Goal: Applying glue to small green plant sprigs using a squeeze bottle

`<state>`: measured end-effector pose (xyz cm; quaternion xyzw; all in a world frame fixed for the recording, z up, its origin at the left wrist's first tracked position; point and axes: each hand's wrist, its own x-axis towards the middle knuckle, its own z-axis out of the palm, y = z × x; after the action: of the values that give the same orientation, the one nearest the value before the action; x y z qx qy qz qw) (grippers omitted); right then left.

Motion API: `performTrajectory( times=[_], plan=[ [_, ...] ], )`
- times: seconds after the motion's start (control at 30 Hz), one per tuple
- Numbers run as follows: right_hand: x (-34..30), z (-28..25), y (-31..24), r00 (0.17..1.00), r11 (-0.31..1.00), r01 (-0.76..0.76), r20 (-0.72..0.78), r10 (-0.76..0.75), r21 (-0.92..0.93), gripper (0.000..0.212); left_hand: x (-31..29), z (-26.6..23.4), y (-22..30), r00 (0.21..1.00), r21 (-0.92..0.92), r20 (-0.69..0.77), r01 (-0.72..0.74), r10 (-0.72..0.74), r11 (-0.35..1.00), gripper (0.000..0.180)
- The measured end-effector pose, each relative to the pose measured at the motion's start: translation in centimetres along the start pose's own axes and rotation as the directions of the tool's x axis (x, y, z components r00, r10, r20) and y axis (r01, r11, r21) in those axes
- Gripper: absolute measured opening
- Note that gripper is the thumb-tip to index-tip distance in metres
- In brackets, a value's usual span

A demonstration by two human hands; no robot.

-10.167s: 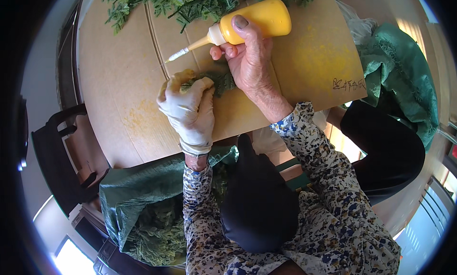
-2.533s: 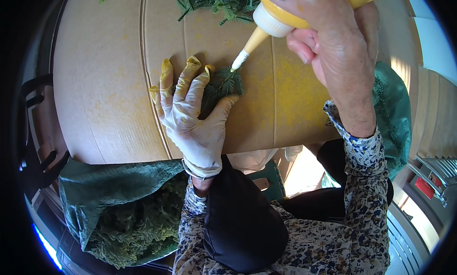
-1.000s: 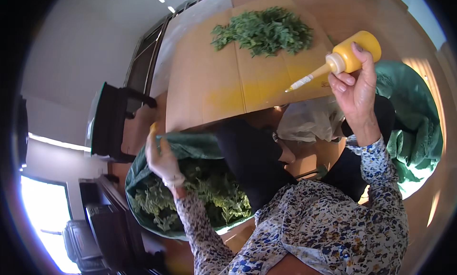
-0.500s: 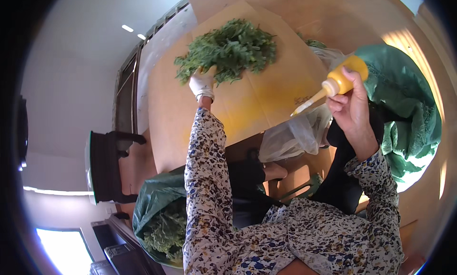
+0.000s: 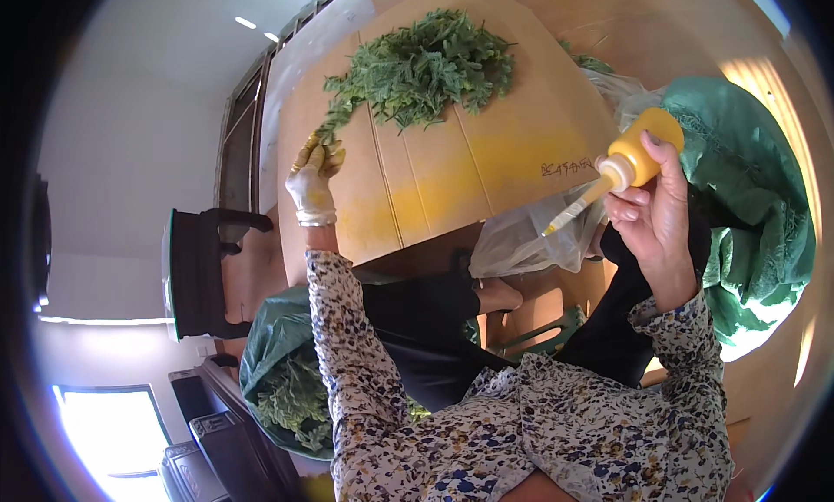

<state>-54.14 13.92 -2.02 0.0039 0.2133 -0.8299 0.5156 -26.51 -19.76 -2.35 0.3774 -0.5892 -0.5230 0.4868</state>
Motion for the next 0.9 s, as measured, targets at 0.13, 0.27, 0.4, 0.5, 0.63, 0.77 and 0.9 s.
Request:
performTrajectory(
  times=[0.13,0.27,0.4,0.5,0.63,0.77,0.9],
  plan=[
    [0.4,-0.7,0.6,0.999,0.999,-0.032,-0.039,0.031,-0.003,0.018,-7.2,4.3,-1.3,0.960,-0.111,0.252,0.151,-0.119,0.982,0.029],
    [-0.5,-1.2,2.2,0.997,0.999,0.048,-0.069,-0.047,0.017,0.019,-11.1,5.7,-6.5,0.918,-0.046,0.293,0.294,-0.268,0.955,0.029],
    [-0.9,-1.9,4.2,0.988,0.988,0.119,-0.110,-0.108,0.098,0.026,-12.1,6.3,-9.0,0.870,0.126,0.196,0.435,-0.453,0.891,0.029],
    [0.7,-1.4,6.4,0.989,0.980,0.123,-0.095,-0.110,0.155,0.028,-12.2,6.4,-9.4,0.864,0.138,0.181,0.451,-0.470,0.882,0.030],
    [4.8,0.0,9.5,0.986,0.987,0.154,-0.077,-0.150,0.045,0.032,-12.5,7.2,-9.7,0.856,0.094,0.161,0.482,-0.491,0.871,0.029],
    [9.6,0.5,13.0,0.979,0.979,0.205,-0.006,-0.205,0.000,0.030,-13.3,7.2,-10.3,0.895,0.047,0.068,0.439,-0.442,0.897,0.027],
    [12.7,-0.8,16.9,0.989,0.989,0.149,-0.015,-0.149,0.010,0.030,-14.1,7.7,-10.7,0.920,0.039,-0.041,0.392,-0.390,0.919,0.027]
  ],
)
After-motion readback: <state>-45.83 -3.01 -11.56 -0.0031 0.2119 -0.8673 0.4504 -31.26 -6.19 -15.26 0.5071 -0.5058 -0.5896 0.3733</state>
